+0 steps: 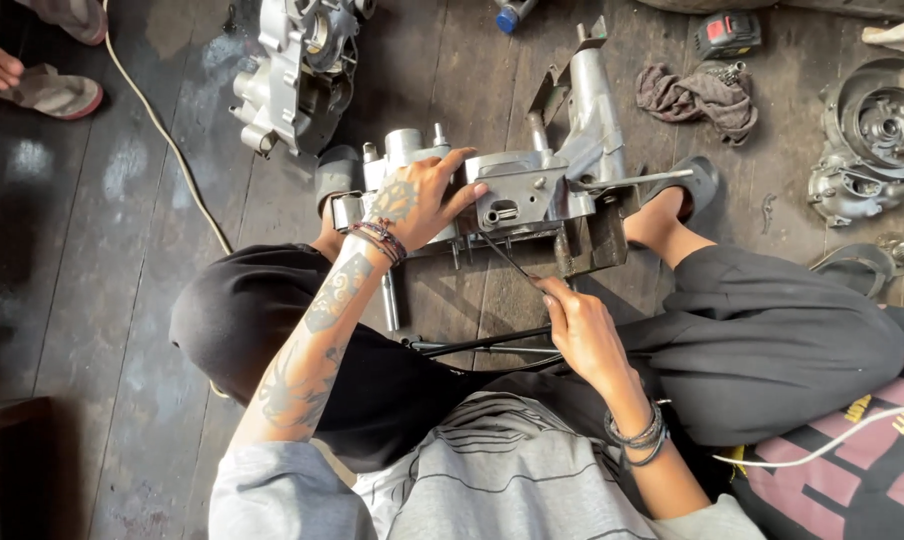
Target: The person sits on the floor and works on a silver engine block clamped in a vise. They use a hammer to tap a metal rod into place and then use a screwdriver to adjust components within the engine block.
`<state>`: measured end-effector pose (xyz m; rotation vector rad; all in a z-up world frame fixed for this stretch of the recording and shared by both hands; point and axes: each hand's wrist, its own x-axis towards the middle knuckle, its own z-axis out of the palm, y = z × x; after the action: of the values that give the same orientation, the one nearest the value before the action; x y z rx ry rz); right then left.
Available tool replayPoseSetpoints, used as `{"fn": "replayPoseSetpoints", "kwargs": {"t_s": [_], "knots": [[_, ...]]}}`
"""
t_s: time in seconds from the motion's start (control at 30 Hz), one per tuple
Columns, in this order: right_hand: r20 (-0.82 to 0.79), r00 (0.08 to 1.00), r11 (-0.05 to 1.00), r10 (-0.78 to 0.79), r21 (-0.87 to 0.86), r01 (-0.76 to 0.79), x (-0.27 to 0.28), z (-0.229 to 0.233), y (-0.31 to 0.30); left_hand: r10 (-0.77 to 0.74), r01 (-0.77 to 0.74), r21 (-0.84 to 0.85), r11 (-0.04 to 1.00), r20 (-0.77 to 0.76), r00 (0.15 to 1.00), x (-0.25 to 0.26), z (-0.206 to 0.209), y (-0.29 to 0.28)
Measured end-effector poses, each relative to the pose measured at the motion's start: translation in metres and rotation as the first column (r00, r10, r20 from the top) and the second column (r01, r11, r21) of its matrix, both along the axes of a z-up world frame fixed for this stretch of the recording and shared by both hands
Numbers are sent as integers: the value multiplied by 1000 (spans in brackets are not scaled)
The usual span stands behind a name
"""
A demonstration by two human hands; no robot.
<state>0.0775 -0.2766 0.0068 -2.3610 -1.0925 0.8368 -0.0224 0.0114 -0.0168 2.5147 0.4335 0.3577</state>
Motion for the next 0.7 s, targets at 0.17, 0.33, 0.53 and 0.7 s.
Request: {"fn": "replayPoseSetpoints", "kwargs": {"t_s": [0.17,0.33,0.53,0.7], "knots": [[190,981,980,43,-201,-4,16,29,-7,0,0,-12,1000,-31,1000,-2,1,3],[188,979,991,74,-126,-51,-16,-9,-4,7,-9,-46,999,-48,999,-4,-2,1],[103,991,990,85,-120,-72,5,15,-6,-5,3,-66,998,-39,999,-5,3,1],[87,993,981,76,-184,-59,9,11,-3,22,-24,-32,999,-54,998,-2,-1,2]]}}
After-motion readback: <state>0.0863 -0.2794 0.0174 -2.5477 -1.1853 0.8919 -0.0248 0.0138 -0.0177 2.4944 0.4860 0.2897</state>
